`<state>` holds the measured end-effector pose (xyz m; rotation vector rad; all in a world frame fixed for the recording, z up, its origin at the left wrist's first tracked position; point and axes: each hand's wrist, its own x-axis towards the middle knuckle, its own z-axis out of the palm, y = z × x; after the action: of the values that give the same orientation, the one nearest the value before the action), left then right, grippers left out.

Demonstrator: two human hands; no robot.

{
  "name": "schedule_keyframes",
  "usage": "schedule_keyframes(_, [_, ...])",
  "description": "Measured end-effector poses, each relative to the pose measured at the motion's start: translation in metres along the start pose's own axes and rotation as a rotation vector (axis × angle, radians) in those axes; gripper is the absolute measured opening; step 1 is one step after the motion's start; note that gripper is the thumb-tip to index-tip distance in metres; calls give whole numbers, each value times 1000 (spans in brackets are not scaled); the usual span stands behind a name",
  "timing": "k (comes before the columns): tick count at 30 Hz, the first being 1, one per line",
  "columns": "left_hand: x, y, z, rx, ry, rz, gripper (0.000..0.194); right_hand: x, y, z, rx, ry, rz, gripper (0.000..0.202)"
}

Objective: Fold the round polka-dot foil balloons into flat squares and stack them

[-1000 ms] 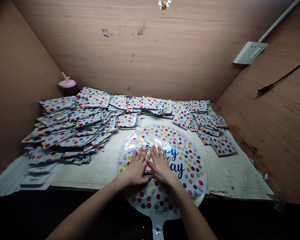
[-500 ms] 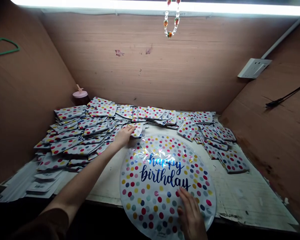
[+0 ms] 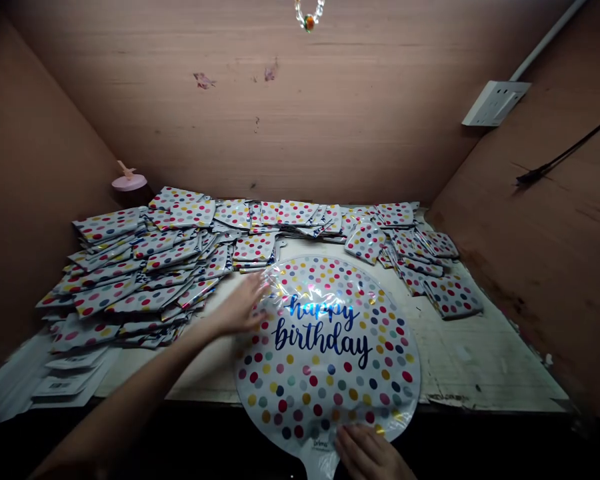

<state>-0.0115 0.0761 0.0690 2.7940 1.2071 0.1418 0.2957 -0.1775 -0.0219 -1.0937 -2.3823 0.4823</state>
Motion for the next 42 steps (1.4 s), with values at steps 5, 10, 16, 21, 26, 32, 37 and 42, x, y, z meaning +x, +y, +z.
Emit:
schedule_keyframes(5, [-87,80,27,-323,-101,466,83,29,-4,-25,448,8,479,15])
schedule_keyframes(10, [-107,126,67,-386,390,392,39,57,-2,-49,813,-1,771,27])
schedule_keyframes(16, [-107,146,77,-470,587,297,26,75,-2,-66,1095,-167,864,31])
schedule_keyframes(21, [-111,149,81,-495,614,232,19,99,-1,-70,798,-78,796,30])
schedule_keyframes(26, [-111,145,78,-463,670,139,22,121,-6,-71,457,4,643,28])
schedule_keyframes(32, [-117,138,73,-416,679,152,13,135,8,-84,274,175,615,25])
schedule_keyframes(37, [-134,144,85,-316,584,235,21,168,65,-92,51,240,670,22])
schedule_keyframes(42, [-130,132,64,-359,712,221,27,206,112,-89,-39,255,745,22])
